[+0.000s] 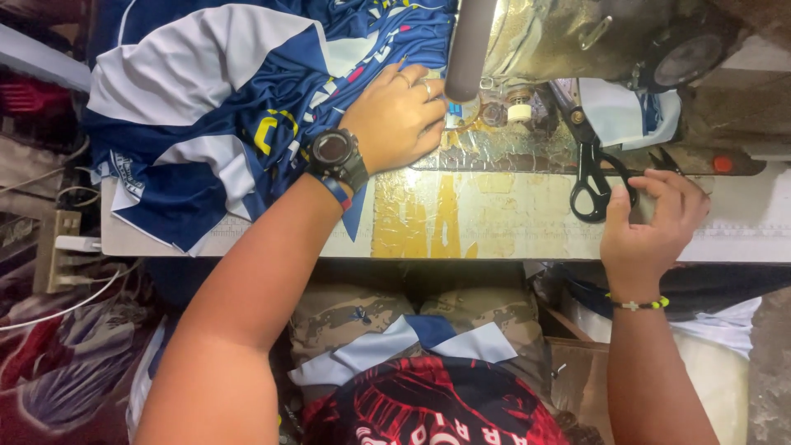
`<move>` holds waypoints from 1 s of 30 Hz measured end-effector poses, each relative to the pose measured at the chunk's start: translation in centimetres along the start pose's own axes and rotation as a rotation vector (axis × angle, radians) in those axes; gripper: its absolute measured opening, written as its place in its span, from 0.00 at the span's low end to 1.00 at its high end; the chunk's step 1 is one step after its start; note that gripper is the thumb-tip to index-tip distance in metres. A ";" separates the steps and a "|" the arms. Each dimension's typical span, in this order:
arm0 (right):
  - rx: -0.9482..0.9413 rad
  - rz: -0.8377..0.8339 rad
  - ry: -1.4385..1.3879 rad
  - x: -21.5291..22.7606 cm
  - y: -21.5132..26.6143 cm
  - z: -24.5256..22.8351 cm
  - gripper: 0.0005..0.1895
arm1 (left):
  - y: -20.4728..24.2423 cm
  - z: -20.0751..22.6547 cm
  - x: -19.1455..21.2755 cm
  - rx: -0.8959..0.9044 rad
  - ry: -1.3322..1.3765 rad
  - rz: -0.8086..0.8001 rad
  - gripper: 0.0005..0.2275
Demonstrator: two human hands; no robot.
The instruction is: Applying a blue trim strip to a sports jersey and cutting it to size using scissors at a sewing workstation.
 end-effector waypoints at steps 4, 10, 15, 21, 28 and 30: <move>0.110 0.126 -0.046 0.7 0.3 -0.8 0.06 | -0.9 -0.9 -0.3 -0.010 -0.095 0.025 0.11; 0.123 -0.688 -0.345 -1.0 10.7 -9.1 0.15 | 2.5 10.4 4.7 0.316 0.303 -0.065 0.10; -0.086 -1.023 -0.334 -4.9 20.9 -1.7 0.10 | 18.6 22.8 0.1 0.434 0.659 -0.241 0.15; -0.663 -0.860 -0.303 0.5 9.9 -2.1 0.06 | 24.3 25.6 -1.1 0.651 0.640 -0.301 0.19; -0.457 -0.763 -0.332 4.6 2.8 -6.3 0.09 | 15.9 24.1 2.4 0.726 0.770 -0.041 0.03; -0.399 -0.783 -0.349 4.4 2.4 -6.7 0.11 | 10.7 24.5 7.8 0.599 0.836 0.157 0.03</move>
Point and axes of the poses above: each hand's wrist, its own y-axis away from the middle knuckle, its own x-axis out of the back of the hand, z = x × y, the point moved 7 cm from there along -y, towards the middle knuckle, and after that the axes turned 7 degrees about -x, right-handed, at the moved point
